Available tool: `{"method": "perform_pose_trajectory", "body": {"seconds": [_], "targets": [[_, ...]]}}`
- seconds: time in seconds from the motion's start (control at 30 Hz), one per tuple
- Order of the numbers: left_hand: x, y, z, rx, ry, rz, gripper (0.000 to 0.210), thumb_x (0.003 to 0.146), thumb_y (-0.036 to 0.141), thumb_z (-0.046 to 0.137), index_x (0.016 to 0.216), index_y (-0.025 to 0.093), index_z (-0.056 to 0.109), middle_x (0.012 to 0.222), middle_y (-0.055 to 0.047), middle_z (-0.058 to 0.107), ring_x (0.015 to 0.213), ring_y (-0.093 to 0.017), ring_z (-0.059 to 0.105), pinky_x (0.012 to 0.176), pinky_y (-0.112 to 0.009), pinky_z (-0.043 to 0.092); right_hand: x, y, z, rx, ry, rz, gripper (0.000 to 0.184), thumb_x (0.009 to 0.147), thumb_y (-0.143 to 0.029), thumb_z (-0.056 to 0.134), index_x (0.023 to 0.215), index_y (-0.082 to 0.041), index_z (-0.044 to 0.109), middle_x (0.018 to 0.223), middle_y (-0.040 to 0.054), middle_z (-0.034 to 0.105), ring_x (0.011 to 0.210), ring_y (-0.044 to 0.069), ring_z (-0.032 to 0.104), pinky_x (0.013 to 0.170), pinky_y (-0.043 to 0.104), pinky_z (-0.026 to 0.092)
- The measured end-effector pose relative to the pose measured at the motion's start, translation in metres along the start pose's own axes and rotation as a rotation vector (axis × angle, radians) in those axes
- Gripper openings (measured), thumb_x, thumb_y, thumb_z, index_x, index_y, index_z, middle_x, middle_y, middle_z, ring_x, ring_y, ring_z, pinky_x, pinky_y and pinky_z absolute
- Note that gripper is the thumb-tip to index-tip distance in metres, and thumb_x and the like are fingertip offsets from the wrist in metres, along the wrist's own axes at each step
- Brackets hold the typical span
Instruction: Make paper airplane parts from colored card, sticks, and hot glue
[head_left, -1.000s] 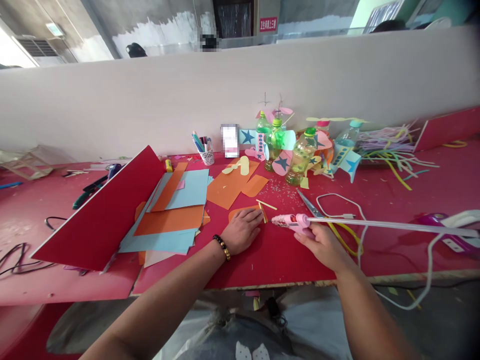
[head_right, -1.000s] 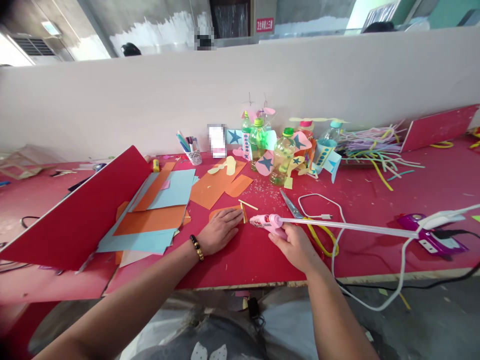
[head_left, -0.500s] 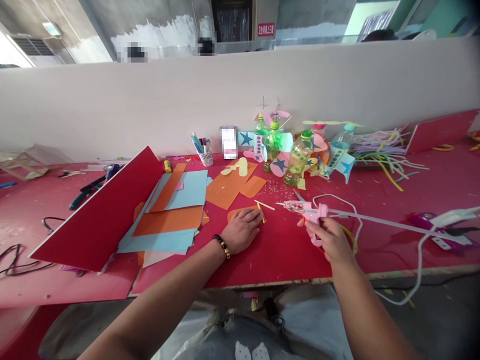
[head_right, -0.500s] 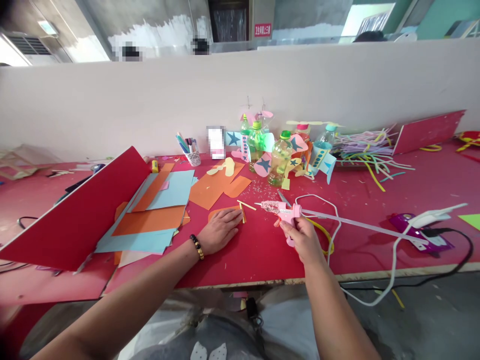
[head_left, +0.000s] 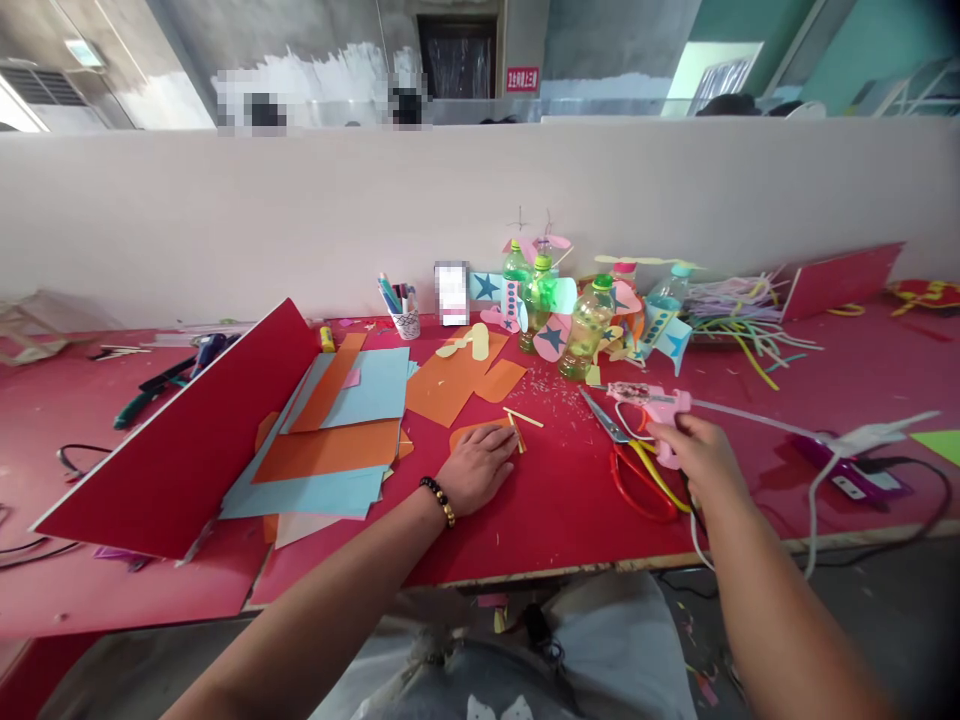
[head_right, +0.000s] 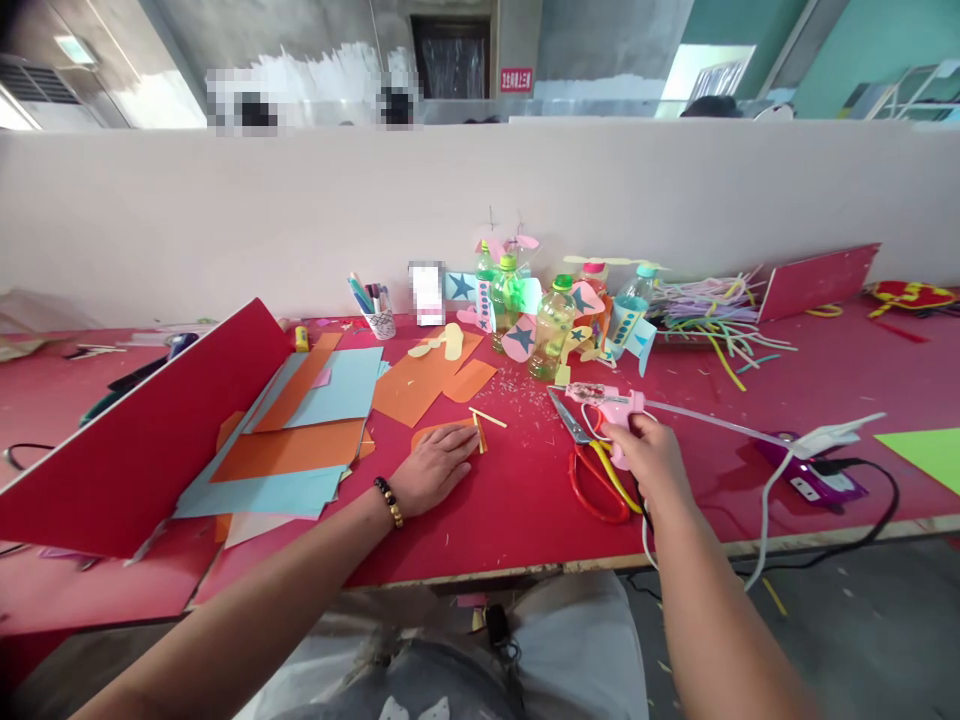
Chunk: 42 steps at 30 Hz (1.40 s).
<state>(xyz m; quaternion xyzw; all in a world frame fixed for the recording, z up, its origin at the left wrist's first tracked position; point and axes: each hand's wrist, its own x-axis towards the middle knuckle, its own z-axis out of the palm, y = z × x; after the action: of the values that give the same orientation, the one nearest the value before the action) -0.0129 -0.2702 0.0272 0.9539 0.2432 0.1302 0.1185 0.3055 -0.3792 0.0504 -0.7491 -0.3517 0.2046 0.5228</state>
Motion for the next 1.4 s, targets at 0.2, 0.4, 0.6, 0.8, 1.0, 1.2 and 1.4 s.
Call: {"method": "perform_pose_trajectory", "body": {"seconds": [0.2, 0.4, 0.6, 0.8, 1.0, 1.2, 1.4], "targets": [[0.0, 0.0, 0.0, -0.01, 0.01, -0.006, 0.043, 0.095, 0.033, 0.032, 0.136, 0.024, 0.043, 0.14, -0.006, 0.044, 0.13, -0.023, 0.035, 0.108, -0.044, 0.03, 0.027, 0.002, -0.023, -0.65, -0.008, -0.135, 0.032, 0.071, -0.049, 0.057, 0.057, -0.02, 0.056, 0.046, 0.0003, 0.05, 0.05, 0.016, 0.049, 0.05, 0.027, 0.031], [-0.001, -0.001, 0.001, -0.013, 0.01, -0.008, 0.044, 0.095, 0.032, 0.033, 0.137, 0.024, 0.043, 0.141, -0.006, 0.044, 0.13, -0.023, 0.035, 0.108, -0.044, 0.03, 0.033, 0.005, -0.013, -0.754, -0.165, -0.133, 0.036, 0.076, -0.05, 0.05, 0.059, -0.021, 0.06, 0.047, 0.0026, 0.058, 0.053, 0.02, 0.058, 0.052, 0.027, 0.035], [-0.001, -0.001, 0.0, -0.016, 0.01, -0.006, 0.044, 0.095, 0.033, 0.032, 0.137, 0.023, 0.043, 0.141, -0.005, 0.044, 0.131, -0.023, 0.034, 0.107, -0.044, 0.03, 0.032, 0.006, -0.007, -0.843, -0.239, -0.153, 0.041, 0.079, -0.056, 0.049, 0.067, -0.021, 0.067, 0.049, 0.0036, 0.063, 0.056, 0.021, 0.061, 0.05, 0.028, 0.035], [-0.001, -0.002, 0.0, -0.015, 0.003, -0.006, 0.043, 0.096, 0.033, 0.031, 0.137, 0.023, 0.043, 0.142, -0.005, 0.043, 0.131, -0.023, 0.033, 0.108, -0.043, 0.029, 0.003, -0.02, 0.015, -0.852, 0.001, -0.514, 0.037, 0.079, -0.05, 0.057, 0.1, -0.021, 0.068, 0.095, 0.009, 0.067, 0.081, 0.025, 0.062, 0.062, 0.032, 0.044], [0.0, -0.002, 0.0, -0.02, -0.006, -0.002, 0.045, 0.096, 0.034, 0.03, 0.137, 0.022, 0.042, 0.142, -0.006, 0.043, 0.13, -0.024, 0.034, 0.108, -0.044, 0.029, -0.025, -0.061, 0.085, -0.549, -0.544, -0.844, 0.056, 0.074, -0.029, 0.068, 0.127, -0.027, 0.05, 0.122, 0.006, 0.059, 0.115, 0.026, 0.049, 0.097, 0.039, 0.039], [0.001, -0.003, 0.001, -0.01, -0.001, -0.008, 0.044, 0.096, 0.033, 0.032, 0.137, 0.022, 0.042, 0.142, -0.005, 0.044, 0.131, -0.023, 0.034, 0.108, -0.044, 0.03, -0.014, -0.064, 0.127, -0.518, -0.703, -0.823, 0.076, 0.065, -0.017, 0.07, 0.134, -0.027, 0.039, 0.119, 0.0066, 0.06, 0.118, 0.026, 0.044, 0.096, 0.04, 0.038], [0.0, -0.003, 0.002, -0.017, 0.003, -0.002, 0.045, 0.095, 0.034, 0.033, 0.138, 0.023, 0.041, 0.141, -0.006, 0.044, 0.13, -0.024, 0.034, 0.108, -0.045, 0.03, -0.006, -0.059, 0.133, -0.554, -0.716, -0.801, 0.076, 0.065, -0.018, 0.068, 0.135, -0.024, 0.041, 0.121, 0.0093, 0.058, 0.117, 0.027, 0.045, 0.096, 0.042, 0.037]]}}
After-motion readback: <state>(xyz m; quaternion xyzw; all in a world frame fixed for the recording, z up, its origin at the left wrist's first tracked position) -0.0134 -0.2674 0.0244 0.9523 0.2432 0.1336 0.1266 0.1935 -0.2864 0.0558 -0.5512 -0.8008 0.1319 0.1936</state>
